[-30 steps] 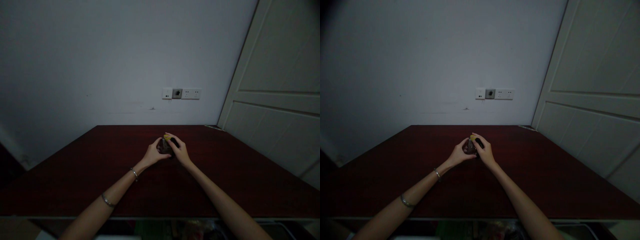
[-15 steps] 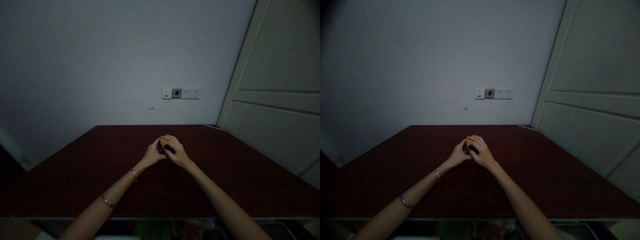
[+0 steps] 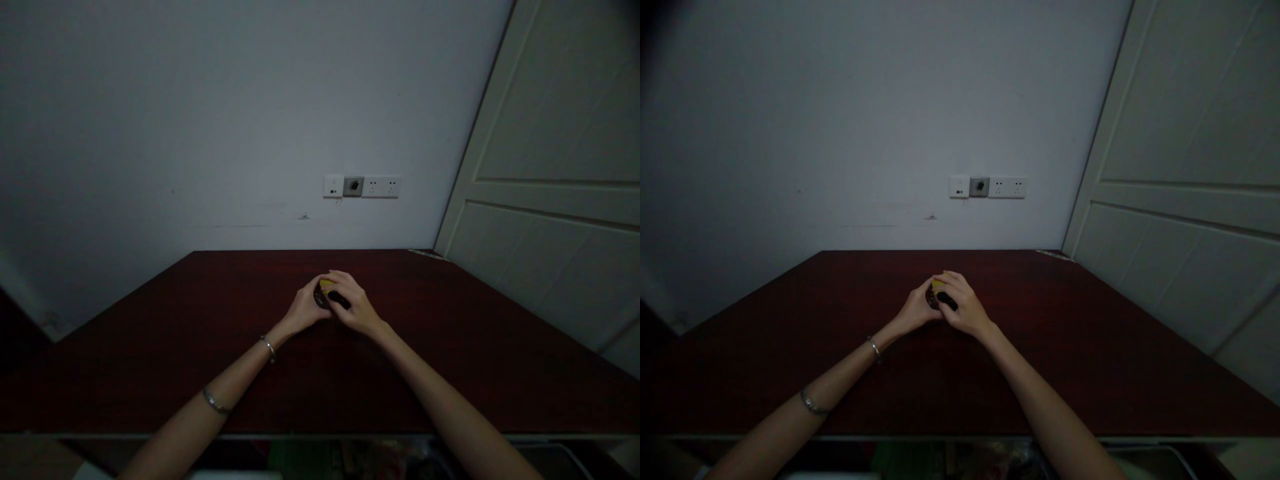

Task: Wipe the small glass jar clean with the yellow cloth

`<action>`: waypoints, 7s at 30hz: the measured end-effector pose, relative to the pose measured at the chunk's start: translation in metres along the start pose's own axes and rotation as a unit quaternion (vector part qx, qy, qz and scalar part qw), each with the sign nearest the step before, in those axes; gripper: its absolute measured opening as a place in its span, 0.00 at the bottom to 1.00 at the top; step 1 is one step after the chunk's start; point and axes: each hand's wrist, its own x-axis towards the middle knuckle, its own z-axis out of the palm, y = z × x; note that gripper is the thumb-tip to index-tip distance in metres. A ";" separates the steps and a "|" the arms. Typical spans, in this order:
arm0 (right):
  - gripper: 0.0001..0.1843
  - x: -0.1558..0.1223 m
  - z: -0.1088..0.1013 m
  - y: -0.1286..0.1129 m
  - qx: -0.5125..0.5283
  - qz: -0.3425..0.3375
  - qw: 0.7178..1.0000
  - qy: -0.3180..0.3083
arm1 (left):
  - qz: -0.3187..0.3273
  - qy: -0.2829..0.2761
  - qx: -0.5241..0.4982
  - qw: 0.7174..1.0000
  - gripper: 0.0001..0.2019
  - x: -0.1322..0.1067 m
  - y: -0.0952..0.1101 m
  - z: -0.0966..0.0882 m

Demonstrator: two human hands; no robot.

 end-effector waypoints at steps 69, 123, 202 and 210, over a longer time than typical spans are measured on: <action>0.11 0.003 -0.004 -0.005 0.218 0.146 0.956 0.129 | -0.169 -0.001 -0.284 0.944 0.25 0.005 0.010 -0.003; 0.38 0.004 -0.008 -0.002 0.024 0.040 0.999 -0.008 | -0.196 -0.022 -0.277 0.940 0.26 0.006 0.006 -0.010; 0.15 0.008 0.010 0.008 0.233 0.255 0.922 0.173 | 0.013 0.012 -0.015 1.000 0.44 -0.003 0.003 0.002; 0.11 0.005 0.004 -0.007 0.142 0.086 0.985 0.050 | -0.010 0.037 -0.051 0.998 0.41 -0.001 -0.006 0.003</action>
